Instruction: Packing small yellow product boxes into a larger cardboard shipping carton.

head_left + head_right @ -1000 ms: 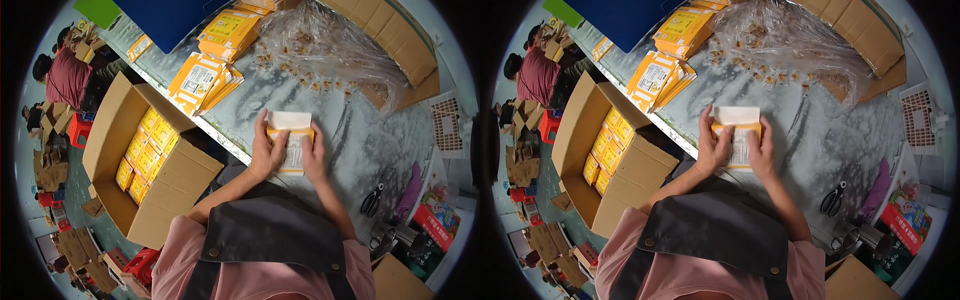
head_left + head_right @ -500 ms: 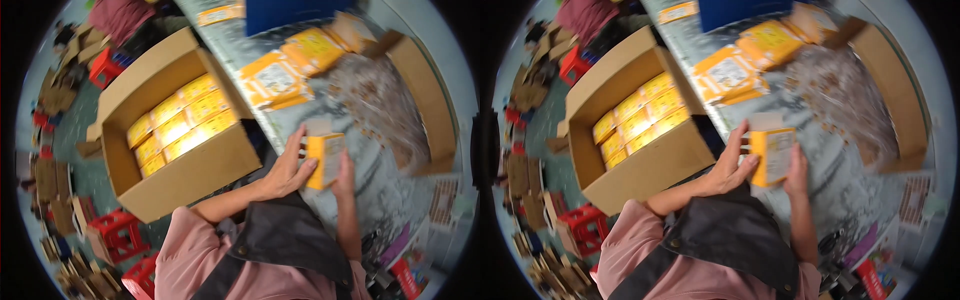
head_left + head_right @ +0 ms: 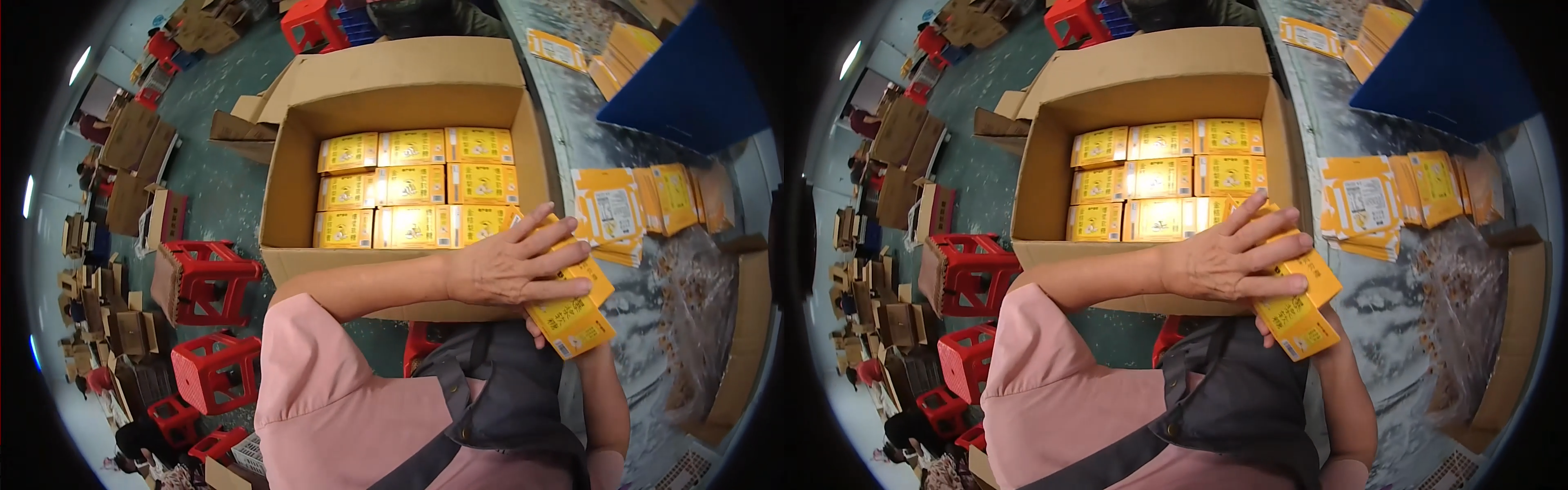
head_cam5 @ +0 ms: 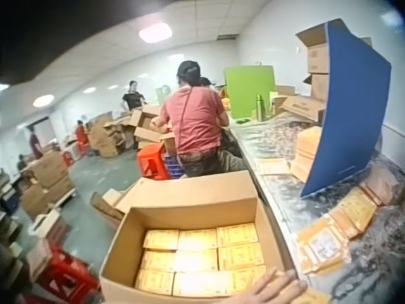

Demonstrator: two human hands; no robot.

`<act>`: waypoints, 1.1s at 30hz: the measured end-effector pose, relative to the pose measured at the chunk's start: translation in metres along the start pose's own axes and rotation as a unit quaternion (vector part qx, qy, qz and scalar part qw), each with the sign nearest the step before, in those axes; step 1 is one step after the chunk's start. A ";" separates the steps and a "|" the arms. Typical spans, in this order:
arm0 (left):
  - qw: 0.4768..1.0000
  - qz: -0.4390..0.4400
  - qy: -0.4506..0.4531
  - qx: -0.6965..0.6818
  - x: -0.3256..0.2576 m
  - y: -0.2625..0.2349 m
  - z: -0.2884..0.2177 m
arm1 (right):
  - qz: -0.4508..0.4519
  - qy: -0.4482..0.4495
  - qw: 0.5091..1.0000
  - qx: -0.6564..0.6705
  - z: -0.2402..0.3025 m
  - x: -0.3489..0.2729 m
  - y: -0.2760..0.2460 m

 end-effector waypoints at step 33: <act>0.924 0.116 -0.335 0.140 -0.141 0.025 0.223 | -0.499 -0.278 0.753 -0.328 0.098 -0.079 -0.112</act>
Point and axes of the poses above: each hand's wrist, its own x-axis towards the middle knuckle, its own y-axis out of the palm, z = x × y, the point moved 6 cm from there along x, towards the middle knuckle, and after that the axes turned 1 degree about z, right-handed, at the moved point
